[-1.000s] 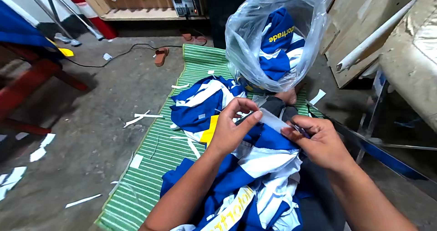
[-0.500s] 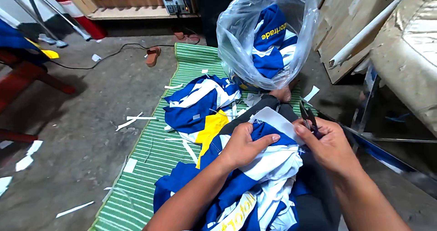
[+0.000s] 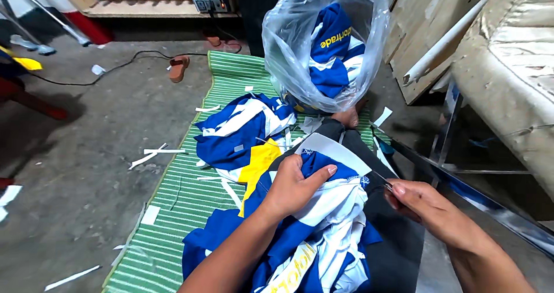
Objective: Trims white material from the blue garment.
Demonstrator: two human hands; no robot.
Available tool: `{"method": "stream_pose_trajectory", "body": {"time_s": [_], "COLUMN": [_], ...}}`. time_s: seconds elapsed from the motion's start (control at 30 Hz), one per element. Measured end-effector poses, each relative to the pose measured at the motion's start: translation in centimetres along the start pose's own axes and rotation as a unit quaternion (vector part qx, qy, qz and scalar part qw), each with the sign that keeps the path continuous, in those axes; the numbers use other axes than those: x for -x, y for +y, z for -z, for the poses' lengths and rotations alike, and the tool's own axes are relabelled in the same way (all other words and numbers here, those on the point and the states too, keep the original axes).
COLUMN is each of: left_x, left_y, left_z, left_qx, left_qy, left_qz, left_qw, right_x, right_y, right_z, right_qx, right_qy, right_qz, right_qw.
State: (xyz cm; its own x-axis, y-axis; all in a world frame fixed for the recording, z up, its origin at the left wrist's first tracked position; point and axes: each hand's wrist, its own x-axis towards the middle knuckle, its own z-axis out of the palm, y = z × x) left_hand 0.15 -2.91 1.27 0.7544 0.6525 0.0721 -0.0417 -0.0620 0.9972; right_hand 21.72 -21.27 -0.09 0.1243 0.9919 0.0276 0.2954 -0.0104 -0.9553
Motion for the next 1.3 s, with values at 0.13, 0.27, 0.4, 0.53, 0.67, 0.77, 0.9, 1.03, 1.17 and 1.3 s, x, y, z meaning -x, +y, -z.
{"method": "stream_pose_trajectory", "body": {"time_s": [0.13, 0.27, 0.4, 0.53, 0.67, 0.77, 0.9, 1.03, 1.17, 1.3], "left_x": [0.1, 0.2, 0.3, 0.3, 0.3, 0.4, 0.5, 0.5, 0.5, 0.5], "left_y": [0.1, 0.1, 0.1, 0.2, 0.2, 0.2, 0.3, 0.4, 0.4, 0.4], "left_z": [-0.2, -0.2, -0.5, -0.5, -0.6, -0.6, -0.7, -0.7, -0.6, -0.8], "left_qx": [0.009, 0.018, 0.030, 0.038, 0.070, 0.086, 0.083, 0.072, 0.079, 0.079], "left_qy": [0.005, 0.004, -0.015, -0.019, -0.022, -0.027, -0.045, -0.067, -0.077, -0.093], "left_qz": [-0.016, -0.022, -0.027, -0.028, -0.026, -0.021, -0.018, -0.017, -0.015, -0.003], "left_qw": [1.000, 1.000, 0.999, 0.999, 0.997, 0.996, 0.995, 0.995, 0.994, 0.993], "right_x": [-0.9, -1.2, -1.6, -2.0, -2.2, -2.2, -2.3, -2.6, -2.8, -3.0], "right_y": [-0.4, -0.4, -0.7, -0.8, -0.6, -0.6, -1.1, -1.4, -1.4, -1.8], "right_z": [-0.2, -0.2, -0.3, -0.2, -0.4, -0.4, -0.4, -0.5, -0.5, -0.6], "right_qx": [-0.031, -0.031, -0.016, -0.021, -0.030, -0.022, -0.003, -0.006, -0.011, -0.007], "right_qy": [-0.029, -0.040, -0.043, -0.050, -0.040, -0.028, -0.030, -0.036, -0.035, -0.043], "right_qz": [0.020, 0.029, 0.032, 0.043, 0.053, 0.058, 0.049, 0.046, 0.058, 0.050], "right_qw": [0.999, 0.998, 0.998, 0.998, 0.997, 0.998, 0.998, 0.998, 0.998, 0.998]}}
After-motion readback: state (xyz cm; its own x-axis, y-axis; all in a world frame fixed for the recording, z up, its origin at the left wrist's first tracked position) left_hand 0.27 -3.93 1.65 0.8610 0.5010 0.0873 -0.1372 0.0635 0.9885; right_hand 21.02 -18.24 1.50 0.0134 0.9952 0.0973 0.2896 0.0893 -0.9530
